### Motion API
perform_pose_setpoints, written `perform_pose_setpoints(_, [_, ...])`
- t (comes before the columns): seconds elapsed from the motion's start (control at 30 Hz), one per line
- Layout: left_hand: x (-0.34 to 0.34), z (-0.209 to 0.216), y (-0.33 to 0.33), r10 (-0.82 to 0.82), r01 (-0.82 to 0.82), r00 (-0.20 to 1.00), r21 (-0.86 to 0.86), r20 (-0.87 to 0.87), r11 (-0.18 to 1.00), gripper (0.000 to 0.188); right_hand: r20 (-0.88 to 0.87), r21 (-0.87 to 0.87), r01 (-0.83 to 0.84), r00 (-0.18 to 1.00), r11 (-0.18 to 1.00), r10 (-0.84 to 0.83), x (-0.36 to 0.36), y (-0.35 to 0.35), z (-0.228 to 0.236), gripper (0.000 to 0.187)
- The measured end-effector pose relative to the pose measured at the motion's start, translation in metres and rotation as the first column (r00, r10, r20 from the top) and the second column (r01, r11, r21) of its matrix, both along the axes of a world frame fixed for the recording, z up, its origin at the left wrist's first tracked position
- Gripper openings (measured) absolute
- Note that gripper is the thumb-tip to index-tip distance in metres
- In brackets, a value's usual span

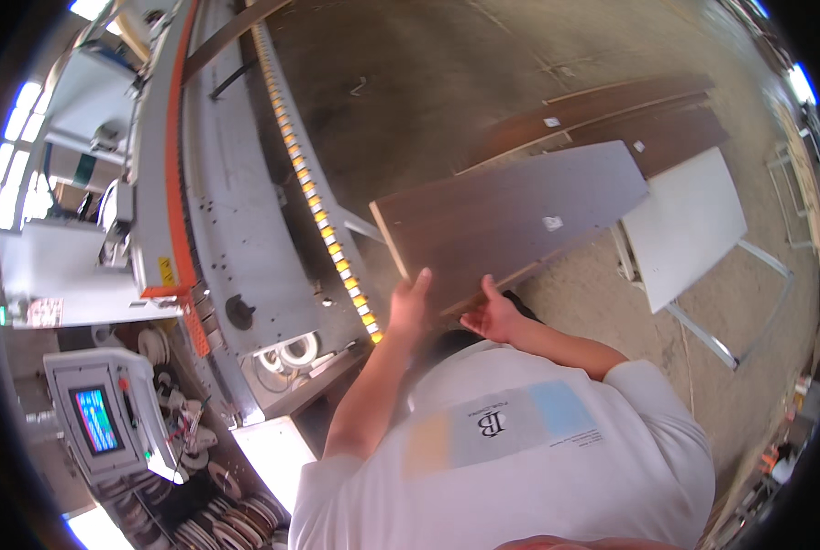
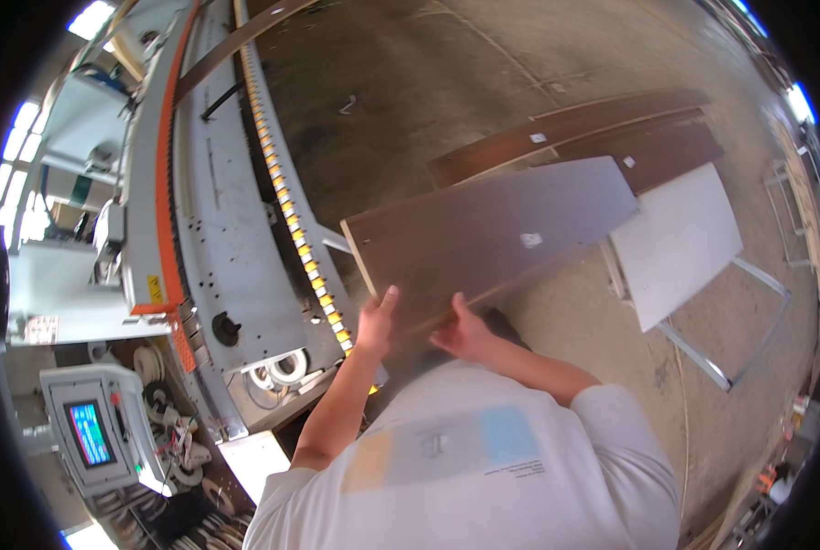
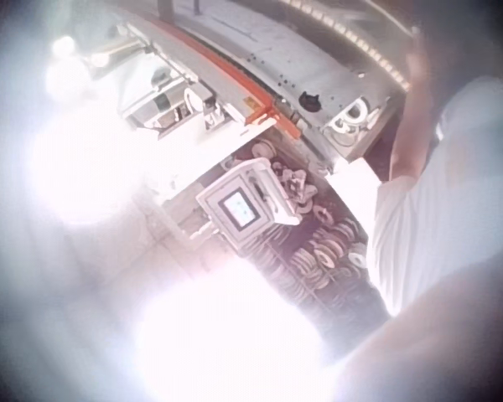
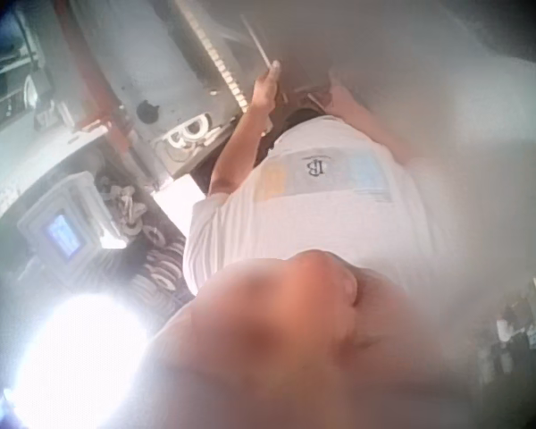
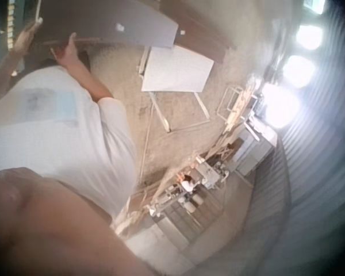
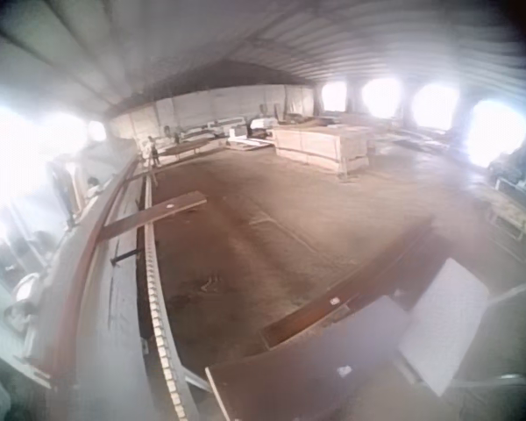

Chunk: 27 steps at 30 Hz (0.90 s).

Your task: The person picks up wood panels one by one and feeds them into an industrial edge banding machine, then sprays the panels and wipes them down.

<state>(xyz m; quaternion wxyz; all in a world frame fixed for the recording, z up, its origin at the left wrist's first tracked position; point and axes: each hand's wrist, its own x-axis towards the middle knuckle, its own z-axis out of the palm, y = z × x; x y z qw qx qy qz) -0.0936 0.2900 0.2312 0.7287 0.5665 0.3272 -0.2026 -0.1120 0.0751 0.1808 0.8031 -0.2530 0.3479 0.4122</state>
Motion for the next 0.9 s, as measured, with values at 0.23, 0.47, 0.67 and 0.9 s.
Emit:
perform_pose_setpoints(0.23, [-0.019,-0.015,0.034,0.155,-0.195,0.97,0.215,0.189,0.957,0.03,0.04,-0.209,-0.401,0.908,0.892,0.417,0.02,-0.075,-0.047,0.08])
perform_pose_setpoints(0.47, [-0.065,0.03,0.123,0.145,-0.186,0.982,0.562,0.117,0.806,0.022,-0.085,-0.488,-0.016,0.996,0.873,-0.029,0.028,-0.204,-0.146,0.101])
perform_pose_setpoints(0.67, [-0.106,-0.033,0.16,0.302,-0.064,0.951,0.912,-0.067,0.406,0.048,-0.212,-0.636,0.075,0.94,0.768,-0.268,0.057,-0.231,-0.215,0.082])
perform_pose_setpoints(0.9, [-0.088,-0.031,0.127,0.351,-0.107,0.936,0.947,-0.006,0.302,0.052,-0.144,-0.512,0.352,0.864,0.784,-0.482,0.087,-0.232,-0.248,0.057])
